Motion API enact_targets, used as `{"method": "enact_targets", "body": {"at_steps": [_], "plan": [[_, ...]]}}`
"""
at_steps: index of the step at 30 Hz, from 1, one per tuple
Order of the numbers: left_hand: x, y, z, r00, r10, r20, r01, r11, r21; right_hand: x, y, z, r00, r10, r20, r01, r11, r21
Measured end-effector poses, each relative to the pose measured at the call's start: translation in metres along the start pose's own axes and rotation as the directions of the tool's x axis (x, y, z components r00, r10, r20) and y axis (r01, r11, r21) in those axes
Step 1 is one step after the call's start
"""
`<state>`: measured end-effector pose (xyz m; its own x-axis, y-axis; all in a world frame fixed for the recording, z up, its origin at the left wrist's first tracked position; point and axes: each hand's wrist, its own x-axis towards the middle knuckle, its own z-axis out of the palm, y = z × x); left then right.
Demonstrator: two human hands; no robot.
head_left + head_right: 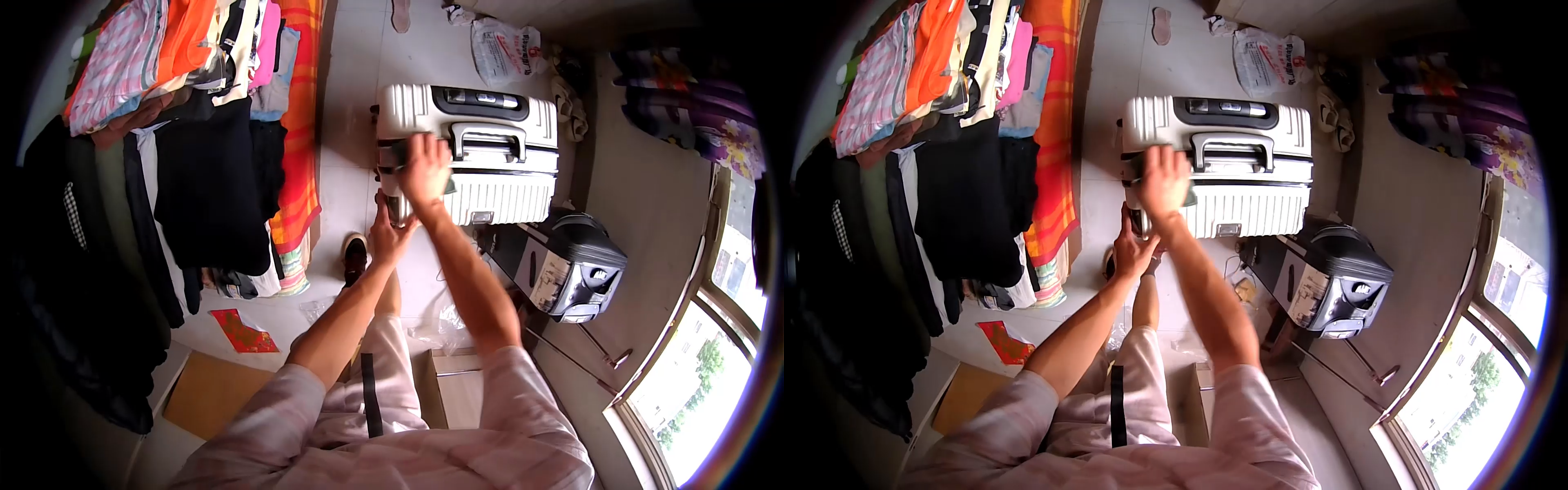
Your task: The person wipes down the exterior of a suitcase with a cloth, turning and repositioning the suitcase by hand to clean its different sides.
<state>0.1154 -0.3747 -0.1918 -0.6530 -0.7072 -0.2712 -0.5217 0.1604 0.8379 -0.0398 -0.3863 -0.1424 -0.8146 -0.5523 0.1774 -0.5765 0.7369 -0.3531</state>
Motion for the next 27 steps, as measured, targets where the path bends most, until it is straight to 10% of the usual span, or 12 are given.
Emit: {"method": "enact_targets", "body": {"at_steps": [2, 3, 6, 11, 18, 22, 27], "plan": [[0.002, 0.013, -0.015, 0.951, -0.258, 0.169, 0.247, 0.965, 0.086, 0.002, -0.034, 0.012, 0.998, 0.059, 0.017, -0.062, 0.983, 0.175], [0.002, -0.025, 0.002, 0.983, -0.086, 0.159, 0.059, 0.984, 0.17, -0.003, -0.045, 0.025, 0.991, -0.103, 0.084, 0.086, 0.979, 0.187], [0.013, 0.004, -0.01, 0.834, -0.411, 0.369, 0.267, 0.884, 0.383, -0.029, -0.046, 0.043, 0.884, -0.427, 0.19, 0.362, 0.882, 0.301], [0.0, 0.009, -0.002, 0.997, 0.067, -0.048, -0.068, 0.998, -0.013, -0.013, 0.016, -0.037, 0.983, -0.182, -0.027, 0.184, 0.963, 0.196], [0.003, 0.01, -0.008, 0.988, -0.125, 0.085, 0.135, 0.984, -0.12, 0.004, -0.01, 0.002, 0.989, -0.148, 0.026, 0.133, 0.944, 0.302], [0.004, 0.008, -0.01, 0.965, -0.223, 0.136, 0.204, 0.969, 0.14, 0.022, -0.043, 0.029, 0.867, -0.466, 0.178, 0.386, 0.852, 0.353], [0.006, 0.019, -0.009, 0.974, -0.199, 0.111, 0.211, 0.972, -0.104, 0.07, 0.013, -0.023, 0.957, -0.245, -0.158, 0.283, 0.908, 0.31]]}}
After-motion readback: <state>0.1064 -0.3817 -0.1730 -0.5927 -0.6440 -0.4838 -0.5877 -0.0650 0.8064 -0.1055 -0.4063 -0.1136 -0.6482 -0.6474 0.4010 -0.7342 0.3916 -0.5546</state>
